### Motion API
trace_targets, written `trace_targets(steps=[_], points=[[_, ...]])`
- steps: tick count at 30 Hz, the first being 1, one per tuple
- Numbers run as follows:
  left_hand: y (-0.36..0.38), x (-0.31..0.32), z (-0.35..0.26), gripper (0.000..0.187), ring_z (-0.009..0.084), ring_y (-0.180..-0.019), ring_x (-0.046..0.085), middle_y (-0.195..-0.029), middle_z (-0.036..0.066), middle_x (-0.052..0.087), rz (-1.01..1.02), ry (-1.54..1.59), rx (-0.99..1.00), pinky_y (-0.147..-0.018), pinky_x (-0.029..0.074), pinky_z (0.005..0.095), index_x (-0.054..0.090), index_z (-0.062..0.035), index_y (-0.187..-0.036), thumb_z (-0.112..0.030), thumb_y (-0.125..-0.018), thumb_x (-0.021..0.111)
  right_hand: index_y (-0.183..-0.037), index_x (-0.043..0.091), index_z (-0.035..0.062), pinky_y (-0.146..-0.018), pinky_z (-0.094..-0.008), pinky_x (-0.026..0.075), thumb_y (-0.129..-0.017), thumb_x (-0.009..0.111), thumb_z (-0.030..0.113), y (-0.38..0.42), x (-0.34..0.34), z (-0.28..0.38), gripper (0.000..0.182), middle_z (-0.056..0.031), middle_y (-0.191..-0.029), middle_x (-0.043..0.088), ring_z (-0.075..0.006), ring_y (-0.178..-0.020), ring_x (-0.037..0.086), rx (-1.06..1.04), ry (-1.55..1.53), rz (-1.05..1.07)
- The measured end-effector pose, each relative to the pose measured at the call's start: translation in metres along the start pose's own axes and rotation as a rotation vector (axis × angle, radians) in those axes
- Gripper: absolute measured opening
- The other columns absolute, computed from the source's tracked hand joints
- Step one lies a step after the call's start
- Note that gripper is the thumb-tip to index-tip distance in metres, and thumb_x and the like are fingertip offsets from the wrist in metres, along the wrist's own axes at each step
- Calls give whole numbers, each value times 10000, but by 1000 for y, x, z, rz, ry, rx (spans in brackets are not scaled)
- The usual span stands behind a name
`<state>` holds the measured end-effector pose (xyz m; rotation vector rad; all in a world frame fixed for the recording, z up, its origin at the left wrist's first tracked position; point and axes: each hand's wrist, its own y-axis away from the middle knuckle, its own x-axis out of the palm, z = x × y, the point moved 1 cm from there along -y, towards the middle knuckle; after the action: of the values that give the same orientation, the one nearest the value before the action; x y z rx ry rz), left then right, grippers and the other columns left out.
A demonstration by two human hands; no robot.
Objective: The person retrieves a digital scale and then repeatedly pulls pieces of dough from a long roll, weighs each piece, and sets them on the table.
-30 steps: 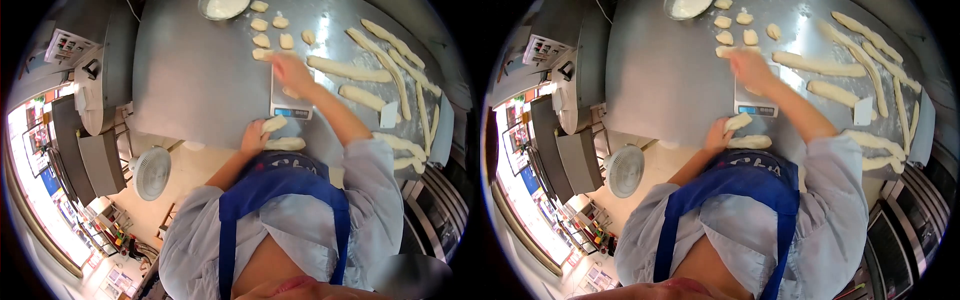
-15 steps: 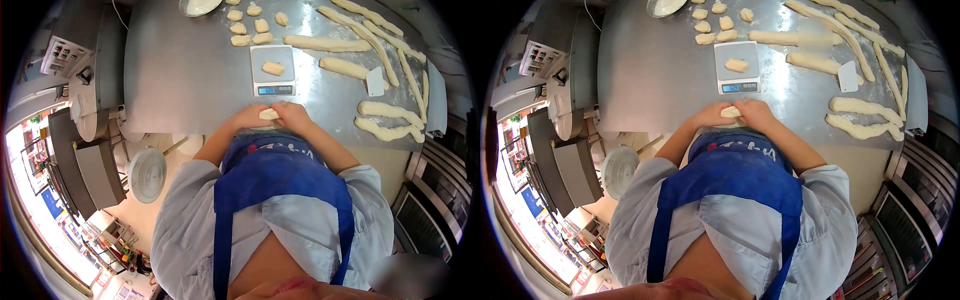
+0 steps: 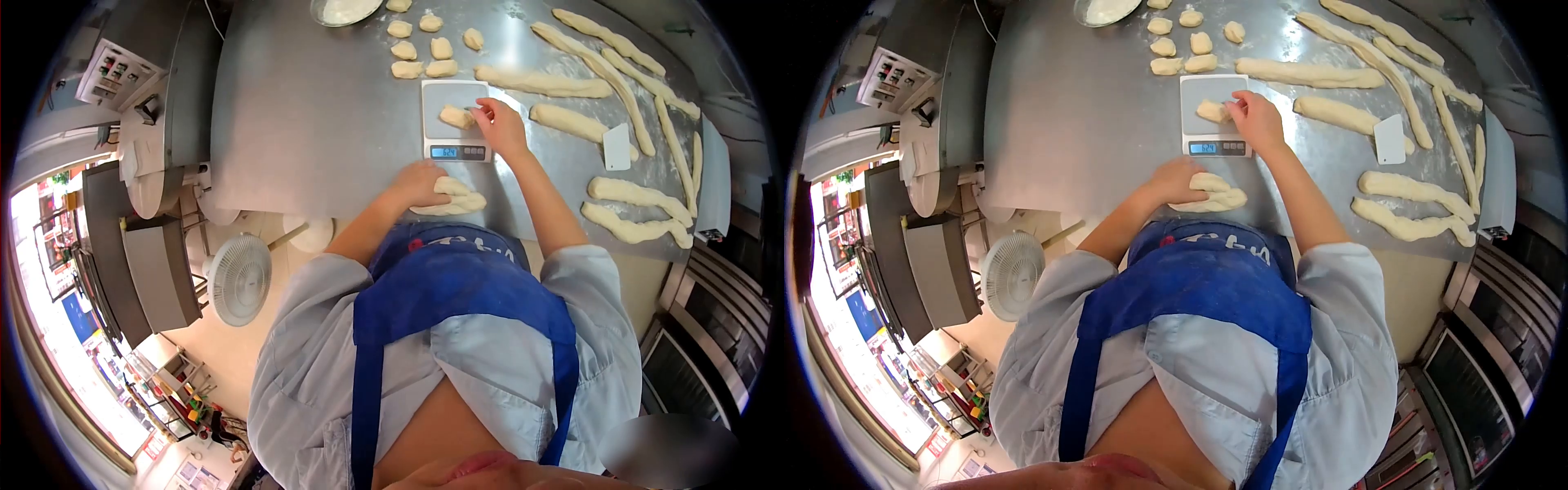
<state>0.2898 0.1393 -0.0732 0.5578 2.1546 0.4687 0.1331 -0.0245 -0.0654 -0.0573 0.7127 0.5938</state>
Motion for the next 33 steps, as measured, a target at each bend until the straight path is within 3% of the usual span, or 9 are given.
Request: trace_targets(steps=[7, 11, 13, 17, 22, 25, 26, 28, 33], points=[[-10, -37, -12, 477, 360, -1192, 523, -1287, 178, 555, -765, -43, 124, -994, 441, 439, 563, -29, -1240, -255, -837, 682, -886, 727, 60, -704, -412, 526, -791, 685, 240, 6, 11, 23, 208, -151, -810, 693, -330, -761, 667, -87, 37, 10], [-27, -54, -23, 425, 358, -1111, 577, -1203, 175, 609, -760, 100, 414, -939, 475, 444, 586, -51, -1184, -245, -818, 677, -828, 709, 56, -668, -424, 508, -771, 680, 204, 32, -19, 66, 161, -163, -766, 668, -347, -720, 641, -192, 48, 145], [-32, -57, -26, 360, 353, -999, 631, -1078, 162, 662, -270, 109, 249, -860, 507, 448, 595, -65, -1115, -238, -805, 655, -791, 716, 51, -650, -369, 526, -755, 698, 187, 40, -30, 60, 141, -137, -751, 687, -291, -683, 664, -80, -36, 156], [-61, -57, -14, 340, 349, -903, 658, -983, 145, 686, -181, -284, 491, -792, 522, 455, 593, -81, -1078, -280, -809, 650, -766, 724, 34, -610, -326, 527, -745, 722, 150, 60, -26, 63, 118, -109, -685, 688, -229, -619, 670, -24, -132, 100], [-93, -50, -47, 486, 350, -1044, 610, -1029, 155, 667, -813, -138, -18, -920, 466, 452, 617, -36, -1019, -434, -762, 724, -866, 735, -7, -594, -228, 488, -796, 787, 101, 76, -27, 95, 139, -35, -744, 704, -92, -670, 632, 10, -484, 0], [-62, -59, -59, 522, 343, -1078, 578, -1031, 138, 653, -986, -502, 323, -942, 437, 453, 626, -23, -988, -455, -724, 757, -958, 736, -18, -682, -237, 529, -876, 711, 130, 72, -44, 63, 172, -75, -833, 735, -103, -765, 675, 59, -481, -219], [-49, -54, -57, 522, 343, -1078, 578, -1031, 138, 653, -989, -504, 324, -942, 437, 453, 626, -23, -988, -455, -724, 757, -955, 741, -12, -646, -244, 515, -881, 705, 161, 71, -44, 39, 191, -86, -801, 731, -109, -719, 663, 77, -456, -301], [-22, -17, -47, 568, 350, -991, 608, -1023, 167, 663, -285, -320, 362, -895, 470, 436, 634, -2, -1143, -370, -733, 770, -973, 749, 2, -600, -252, 494, -902, 675, 220, 80, -53, -12, 241, -108, -786, 734, -106, -664, 645, 167, -339, -366], [-21, 30, -22, 364, 348, -963, 606, -1000, 162, 660, -378, -194, 159, -847, 478, 453, 655, -24, -1002, -319, -799, 725, -964, 756, 16, -621, -276, 496, -919, 639, 261, 108, -15, -33, 275, -109, -786, 736, -112, -665, 640, 245, -269, -171]])
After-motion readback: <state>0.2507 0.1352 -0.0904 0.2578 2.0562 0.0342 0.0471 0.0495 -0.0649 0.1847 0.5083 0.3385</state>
